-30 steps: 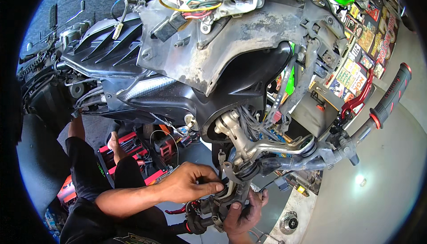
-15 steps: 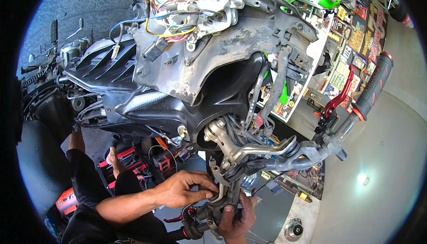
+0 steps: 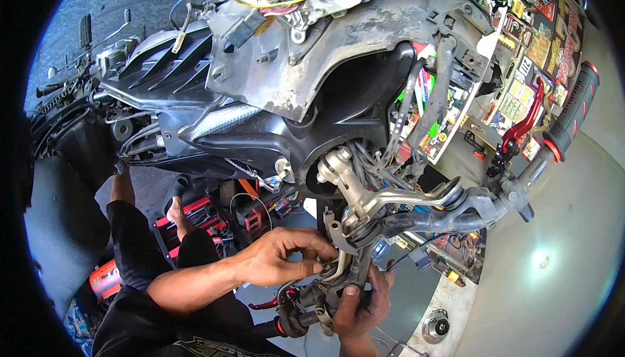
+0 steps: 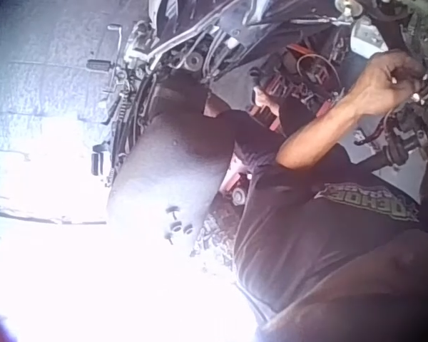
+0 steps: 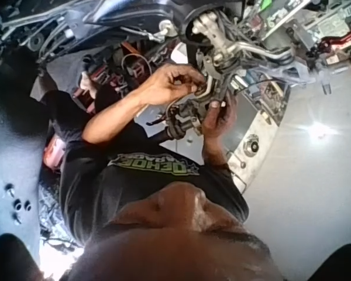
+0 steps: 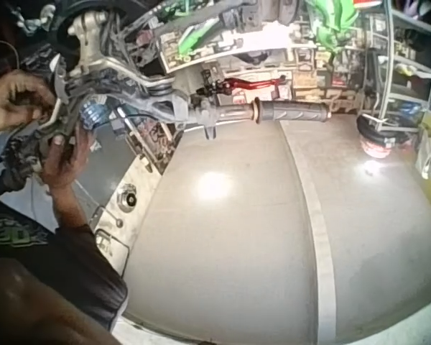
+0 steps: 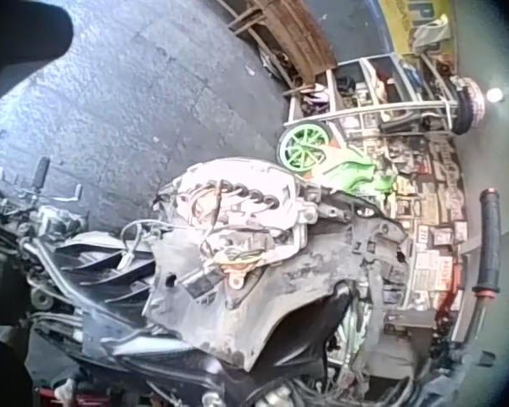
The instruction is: Adjusting wiring and front assembly components of a motorcycle.
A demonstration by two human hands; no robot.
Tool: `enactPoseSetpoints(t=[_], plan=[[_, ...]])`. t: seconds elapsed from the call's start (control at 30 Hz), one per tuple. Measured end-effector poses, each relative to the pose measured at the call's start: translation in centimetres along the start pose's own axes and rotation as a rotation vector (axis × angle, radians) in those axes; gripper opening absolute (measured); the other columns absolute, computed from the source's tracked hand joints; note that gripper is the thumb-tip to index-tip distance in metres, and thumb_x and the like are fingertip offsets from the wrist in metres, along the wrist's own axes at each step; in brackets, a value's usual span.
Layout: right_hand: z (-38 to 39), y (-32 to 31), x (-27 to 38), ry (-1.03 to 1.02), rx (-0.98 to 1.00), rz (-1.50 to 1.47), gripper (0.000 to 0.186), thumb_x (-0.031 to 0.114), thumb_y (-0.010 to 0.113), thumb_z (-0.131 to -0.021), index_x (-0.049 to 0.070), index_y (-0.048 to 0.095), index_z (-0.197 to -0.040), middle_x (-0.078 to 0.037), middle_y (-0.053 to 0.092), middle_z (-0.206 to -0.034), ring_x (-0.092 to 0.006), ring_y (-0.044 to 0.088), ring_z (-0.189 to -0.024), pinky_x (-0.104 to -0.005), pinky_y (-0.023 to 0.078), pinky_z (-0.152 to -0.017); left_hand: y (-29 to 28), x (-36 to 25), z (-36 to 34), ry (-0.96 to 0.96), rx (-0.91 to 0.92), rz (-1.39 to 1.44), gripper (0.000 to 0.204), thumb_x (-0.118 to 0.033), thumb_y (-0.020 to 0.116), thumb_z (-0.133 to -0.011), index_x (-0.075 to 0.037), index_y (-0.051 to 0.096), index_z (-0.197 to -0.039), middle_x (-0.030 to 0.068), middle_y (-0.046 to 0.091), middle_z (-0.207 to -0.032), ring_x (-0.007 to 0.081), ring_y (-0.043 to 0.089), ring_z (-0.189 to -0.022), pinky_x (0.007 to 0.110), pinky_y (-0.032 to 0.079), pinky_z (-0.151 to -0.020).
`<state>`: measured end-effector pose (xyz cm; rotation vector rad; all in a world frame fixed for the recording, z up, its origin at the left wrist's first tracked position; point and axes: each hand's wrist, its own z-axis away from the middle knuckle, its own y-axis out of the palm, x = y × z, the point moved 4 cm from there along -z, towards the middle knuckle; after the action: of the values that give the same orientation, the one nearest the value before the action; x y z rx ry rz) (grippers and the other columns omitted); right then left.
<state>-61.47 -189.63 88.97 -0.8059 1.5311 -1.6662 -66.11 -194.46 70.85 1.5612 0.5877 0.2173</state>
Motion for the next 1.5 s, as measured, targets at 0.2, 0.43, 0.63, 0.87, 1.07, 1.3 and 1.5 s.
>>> enactPoseSetpoints(t=[0.2,0.43,0.63,0.87,1.07,1.3,1.5], plan=[[0.0,0.0,0.2,0.001,0.011,0.007,0.050,0.030,0.057,-0.094,-0.010,0.053,-0.123,-0.018,0.058,-0.118,-0.0232,0.057,-0.107,-0.0351,0.044,-0.095,-0.3,-0.6,0.1,0.079,0.193,-0.214,0.045,-0.005,0.068,-0.080,-0.001,0.058,-0.123,0.0121,0.056,-0.098,0.0243,0.062,-0.082,0.037,0.050,-0.069],[0.3,0.2,-0.1,0.050,-0.022,-0.032,0.055,0.033,0.056,-0.095,-0.014,0.051,-0.123,-0.019,0.057,-0.118,-0.0232,0.058,-0.106,-0.0345,0.044,-0.094,-0.5,-1.2,0.0,0.423,0.144,-0.580,0.043,-0.008,0.070,-0.082,-0.005,0.060,-0.123,0.0116,0.059,-0.104,0.0320,0.063,-0.091,0.040,0.055,-0.073],[0.2,0.2,-0.2,0.074,-0.017,-0.052,0.058,0.036,0.057,-0.095,-0.014,0.050,-0.123,-0.019,0.058,-0.116,-0.0225,0.058,-0.104,-0.0344,0.045,-0.093,-0.7,-0.1,-0.1,0.323,0.124,-0.265,0.030,-0.014,0.067,-0.089,-0.002,0.064,-0.116,0.0125,0.061,-0.101,0.0289,0.065,-0.089,0.038,0.053,-0.074],[0.2,0.1,-0.1,0.071,-0.034,-0.010,0.059,0.038,0.056,-0.094,-0.013,0.051,-0.122,-0.018,0.057,-0.114,-0.0228,0.057,-0.104,-0.0354,0.045,-0.092,-0.3,-0.1,-0.8,0.116,0.167,-0.122,0.029,-0.014,0.059,-0.093,0.003,0.060,-0.117,0.0176,0.062,-0.096,0.0319,0.064,-0.089,0.041,0.049,-0.073],[0.2,0.2,0.0,0.051,-0.032,0.019,0.059,0.038,0.056,-0.094,-0.013,0.051,-0.122,-0.018,0.057,-0.114,-0.0229,0.057,-0.103,-0.0361,0.044,-0.092,-0.4,0.8,-1.1,0.122,0.246,-0.019,0.029,-0.012,0.059,-0.094,0.002,0.059,-0.119,0.0187,0.062,-0.101,0.0301,0.064,-0.091,0.040,0.049,-0.078],[0.4,-0.1,-0.4,0.085,-0.067,-0.015,0.059,0.039,0.057,-0.093,-0.013,0.052,-0.122,-0.019,0.058,-0.114,-0.0235,0.057,-0.104,-0.0360,0.045,-0.091,-0.1,-0.2,-0.2,0.013,0.109,-0.008,0.026,-0.013,0.062,-0.093,-0.001,0.065,-0.116,0.0132,0.063,-0.102,0.0253,0.063,-0.091,0.036,0.049,-0.079],[0.5,0.3,-0.4,0.086,-0.048,0.014,0.062,0.041,0.058,-0.092,-0.013,0.051,-0.122,-0.019,0.058,-0.114,-0.0230,0.058,-0.102,-0.0360,0.046,-0.090,0.2,0.3,0.3,0.047,-0.022,0.051,0.021,-0.006,0.063,-0.091,-0.002,0.067,-0.111,0.0109,0.065,-0.100,0.0237,0.064,-0.089,0.033,0.049,-0.077]])
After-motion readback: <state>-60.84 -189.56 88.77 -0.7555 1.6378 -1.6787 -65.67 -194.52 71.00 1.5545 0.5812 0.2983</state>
